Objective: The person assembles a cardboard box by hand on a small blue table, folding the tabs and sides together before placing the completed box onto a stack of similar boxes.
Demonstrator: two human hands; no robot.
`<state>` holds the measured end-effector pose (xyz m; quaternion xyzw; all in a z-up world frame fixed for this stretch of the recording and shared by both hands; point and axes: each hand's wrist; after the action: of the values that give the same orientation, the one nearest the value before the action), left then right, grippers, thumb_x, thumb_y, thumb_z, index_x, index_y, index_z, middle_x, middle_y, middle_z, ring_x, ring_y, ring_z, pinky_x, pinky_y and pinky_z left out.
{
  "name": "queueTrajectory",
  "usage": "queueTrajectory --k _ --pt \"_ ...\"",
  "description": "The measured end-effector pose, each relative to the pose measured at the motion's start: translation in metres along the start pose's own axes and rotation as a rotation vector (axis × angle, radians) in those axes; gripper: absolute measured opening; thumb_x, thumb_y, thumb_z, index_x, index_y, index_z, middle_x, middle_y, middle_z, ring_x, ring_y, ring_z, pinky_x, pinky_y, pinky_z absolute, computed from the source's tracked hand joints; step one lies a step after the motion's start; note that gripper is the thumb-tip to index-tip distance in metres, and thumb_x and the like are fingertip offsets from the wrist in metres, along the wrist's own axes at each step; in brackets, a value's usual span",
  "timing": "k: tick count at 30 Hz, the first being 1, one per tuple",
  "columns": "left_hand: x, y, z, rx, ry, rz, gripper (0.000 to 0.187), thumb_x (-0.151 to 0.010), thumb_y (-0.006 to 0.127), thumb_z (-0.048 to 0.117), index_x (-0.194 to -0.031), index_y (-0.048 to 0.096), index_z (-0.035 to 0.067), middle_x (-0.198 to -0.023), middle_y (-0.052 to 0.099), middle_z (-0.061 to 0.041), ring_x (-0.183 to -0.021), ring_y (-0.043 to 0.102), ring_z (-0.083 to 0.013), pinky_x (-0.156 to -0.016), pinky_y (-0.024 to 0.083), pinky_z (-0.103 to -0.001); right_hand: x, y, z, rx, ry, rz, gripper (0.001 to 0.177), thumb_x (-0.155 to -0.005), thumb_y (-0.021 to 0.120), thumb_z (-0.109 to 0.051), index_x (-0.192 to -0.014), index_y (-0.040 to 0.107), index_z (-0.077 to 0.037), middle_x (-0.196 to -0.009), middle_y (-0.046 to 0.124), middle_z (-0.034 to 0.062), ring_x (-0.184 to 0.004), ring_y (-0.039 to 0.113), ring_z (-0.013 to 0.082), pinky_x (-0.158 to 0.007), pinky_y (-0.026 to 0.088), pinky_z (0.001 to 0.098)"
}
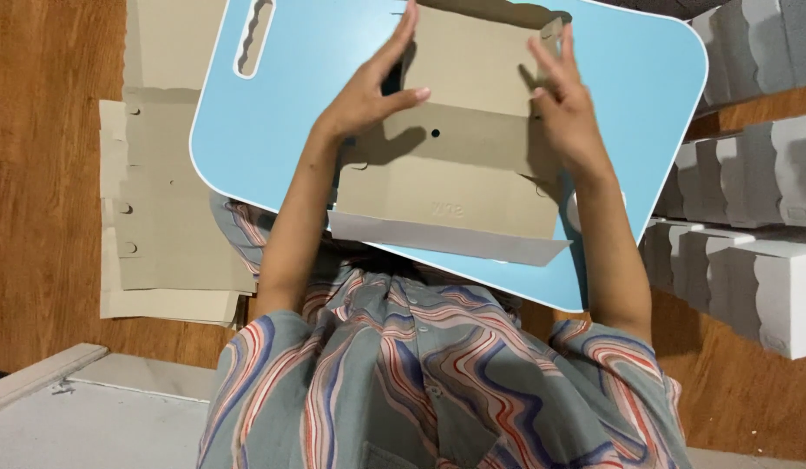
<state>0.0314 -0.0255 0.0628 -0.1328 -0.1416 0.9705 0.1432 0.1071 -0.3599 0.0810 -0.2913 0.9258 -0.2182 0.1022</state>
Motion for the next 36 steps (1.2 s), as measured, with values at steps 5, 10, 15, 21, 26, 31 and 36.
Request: queueTrajectory --k 5,10,15,21,26,31,36 --pt "0.017 -0.019 0.018 -0.094 -0.041 0.141 0.08 -0.111 0.067 0.046 -0.169 0.017 0.021 -0.176 0.012 -0.007 -0.166 0.012 -0.0276 -0.137 0.017 -0.048 -0.01 -0.009 0.01 -0.391 0.279 0.289 0.066 -0.087 0.045 0.008 -0.148 0.058 -0.014 -0.157 0.044 0.0079 -0.058 0.024 0.0063 -0.054 0.027 0.0208" --pt "0.026 0.017 0.105 -0.481 -0.032 0.01 0.08 -0.108 0.063 0.056 -0.168 0.022 0.019 -0.176 0.013 -0.005 -0.165 0.012 -0.0317 -0.134 0.008 -0.063 -0.011 -0.019 -0.001 -0.437 0.397 0.39 0.048 -0.089 0.059 -0.001 -0.135 0.068 -0.013 -0.138 0.067 -0.0003 -0.114 0.059 0.0046 -0.089 0.054 0.0176" --pt "0.029 0.129 0.133 -0.983 0.098 -0.251 0.08 -0.097 0.065 0.058 -0.155 0.034 0.013 -0.152 0.049 -0.008 -0.135 0.053 -0.0258 -0.116 0.037 -0.057 -0.01 -0.016 -0.015 -0.194 0.361 0.276 0.03 -0.091 0.05 -0.005 -0.097 0.079 -0.01 -0.086 0.072 -0.0011 -0.064 0.039 0.003 -0.058 0.03 0.0201" --pt "0.032 0.206 0.099 -0.958 0.379 0.058 0.039 -0.086 0.082 0.035 -0.117 0.068 0.016 -0.087 0.073 -0.002 -0.076 0.069 -0.0242 -0.105 0.048 -0.052 -0.01 -0.026 0.026 -0.19 0.175 0.551 0.025 -0.096 0.054 -0.005 -0.087 0.077 -0.012 -0.076 0.064 -0.0011 -0.061 0.039 0.0055 -0.059 0.03 0.0233" --pt "0.044 0.177 0.099 -0.856 0.401 0.038 0.029 -0.085 0.087 0.032 -0.095 0.069 0.012 -0.085 0.065 -0.005 -0.075 0.065 -0.0252 -0.105 0.045 -0.06 -0.009 -0.036 0.064 -0.09 0.092 0.493 0.027 -0.104 0.048 -0.001 -0.095 0.072 -0.01 -0.071 0.051 0.0004 -0.062 0.039 0.009 -0.063 0.038 0.0281" --pt "0.082 0.14 0.102 -0.841 0.301 0.127 0.017 -0.094 0.08 0.028 -0.093 0.07 0.015 -0.092 0.068 -0.004 -0.095 0.067 -0.0253 -0.109 0.033 -0.073 0.008 -0.044 0.047 0.49 0.037 0.217 0.027 -0.1 0.053 -0.004 -0.118 0.072 -0.007 -0.09 0.076 0.0127 -0.08 0.07 0.0257 -0.068 0.051 0.0445" --pt "0.123 0.112 0.087 -0.778 0.163 0.359 0.011 -0.098 0.078 0.018 -0.104 0.072 0.011 -0.1 0.069 -0.007 -0.09 0.068 -0.0228 -0.111 0.04 -0.062 0.029 -0.026 0.038 1.185 0.03 0.146 0.021 -0.113 0.064 -0.023 -0.097 0.078 -0.023 -0.075 0.057 0.0102 -0.046 0.052 0.0343 -0.037 0.035 0.0399"
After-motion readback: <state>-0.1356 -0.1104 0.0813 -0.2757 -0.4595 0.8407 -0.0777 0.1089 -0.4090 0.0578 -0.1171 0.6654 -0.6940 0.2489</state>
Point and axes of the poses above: each hand's wrist, its own x-axis away from the middle knuckle, its own y-axis out of the palm, z = x × y
